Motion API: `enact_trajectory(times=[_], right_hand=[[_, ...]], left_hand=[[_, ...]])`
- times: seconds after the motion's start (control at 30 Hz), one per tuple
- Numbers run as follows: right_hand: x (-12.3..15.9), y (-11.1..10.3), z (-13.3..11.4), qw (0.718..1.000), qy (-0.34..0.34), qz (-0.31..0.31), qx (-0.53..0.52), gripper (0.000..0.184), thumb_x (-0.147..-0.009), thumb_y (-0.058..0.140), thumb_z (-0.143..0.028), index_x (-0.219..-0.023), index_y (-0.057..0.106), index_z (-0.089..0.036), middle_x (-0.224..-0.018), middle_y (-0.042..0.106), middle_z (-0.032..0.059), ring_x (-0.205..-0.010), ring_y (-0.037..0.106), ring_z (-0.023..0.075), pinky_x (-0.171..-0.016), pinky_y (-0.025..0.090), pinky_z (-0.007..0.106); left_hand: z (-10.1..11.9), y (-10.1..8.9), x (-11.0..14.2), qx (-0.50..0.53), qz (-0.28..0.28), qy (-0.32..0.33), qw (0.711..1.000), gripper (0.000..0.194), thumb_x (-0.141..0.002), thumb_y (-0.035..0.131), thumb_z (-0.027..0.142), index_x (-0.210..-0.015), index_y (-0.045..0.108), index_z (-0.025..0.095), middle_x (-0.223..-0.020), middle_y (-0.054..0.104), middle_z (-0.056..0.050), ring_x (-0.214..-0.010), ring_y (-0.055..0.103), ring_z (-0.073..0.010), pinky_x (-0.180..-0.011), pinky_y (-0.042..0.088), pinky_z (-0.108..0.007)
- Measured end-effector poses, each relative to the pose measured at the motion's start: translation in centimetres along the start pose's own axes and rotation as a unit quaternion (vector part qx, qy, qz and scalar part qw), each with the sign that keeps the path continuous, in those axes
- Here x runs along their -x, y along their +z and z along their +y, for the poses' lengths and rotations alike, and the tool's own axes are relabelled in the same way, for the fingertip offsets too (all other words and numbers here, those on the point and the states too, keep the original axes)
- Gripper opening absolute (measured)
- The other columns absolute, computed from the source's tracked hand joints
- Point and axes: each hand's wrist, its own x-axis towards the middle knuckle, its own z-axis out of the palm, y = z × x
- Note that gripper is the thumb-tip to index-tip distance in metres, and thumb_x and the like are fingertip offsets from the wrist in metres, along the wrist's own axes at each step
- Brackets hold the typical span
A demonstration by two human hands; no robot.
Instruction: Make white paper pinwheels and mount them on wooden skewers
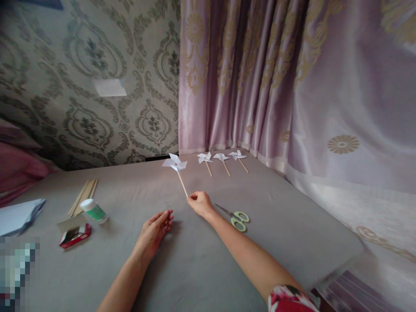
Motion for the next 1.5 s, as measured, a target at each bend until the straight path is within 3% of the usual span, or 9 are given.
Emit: enact_trajectory(times=[0.2,0.53,1.03,1.27,1.5], right_hand=[[-3.6,0.2,0.1,0.997,0.013,0.039,0.066,0.017,-0.075,0.06,-0.022,-0.084,0.072,-0.014,-0.076,0.073,0.0054,-0.069,0.066,0.0145,-0.062,0.047,0.02],[-7.8,1.1,-0.9,0.982,0.077,0.066,0.16,0.018,-0.071,0.063,-0.022,-0.085,0.073,-0.017,-0.091,0.073,0.0097,-0.09,0.068,0.0215,-0.07,0.048,0.023],[-11.2,1.4,-2.7,0.967,0.123,0.054,0.217,0.019,-0.078,0.063,-0.021,-0.095,0.068,-0.016,-0.106,0.068,0.0142,-0.103,0.063,0.0247,-0.081,0.049,0.029],[-12.0,1.4,-2.9,0.962,0.139,0.027,0.233,0.032,-0.089,0.056,-0.034,-0.116,0.056,-0.017,-0.116,0.058,0.0077,-0.099,0.06,0.0201,-0.083,0.052,0.04],[-12.1,1.5,-3.3,0.962,0.134,0.047,0.234,0.027,-0.085,0.061,-0.028,-0.108,0.063,-0.014,-0.112,0.063,0.0123,-0.102,0.061,0.0229,-0.084,0.051,0.037]], left_hand=[[0.1,0.2,-0.1,0.014,0.01,-0.017,1.0,0.025,-0.06,0.078,0.026,-0.075,0.066,0.01,-0.061,0.063,-0.002,-0.048,0.054,-0.0056,-0.045,0.041,-0.015],[-0.2,0.1,-0.3,0.009,0.003,-0.008,1.0,0.031,-0.056,0.079,0.032,-0.076,0.068,0.01,-0.062,0.064,-0.003,-0.048,0.053,-0.0062,-0.046,0.04,-0.016],[-0.8,-0.2,-0.9,-0.004,-0.01,-0.009,1.0,0.035,-0.056,0.078,0.037,-0.075,0.068,0.011,-0.063,0.062,-0.002,-0.048,0.053,-0.0066,-0.046,0.04,-0.018],[-0.8,-0.2,-0.9,0.0,-0.011,-0.006,1.0,0.04,-0.052,0.08,0.041,-0.075,0.068,0.011,-0.062,0.063,-0.003,-0.049,0.053,-0.0071,-0.046,0.039,-0.018],[-0.7,-0.1,-0.8,0.009,-0.006,-0.017,1.0,0.039,-0.051,0.081,0.039,-0.074,0.068,0.011,-0.062,0.063,-0.003,-0.049,0.053,-0.007,-0.047,0.04,-0.018]])
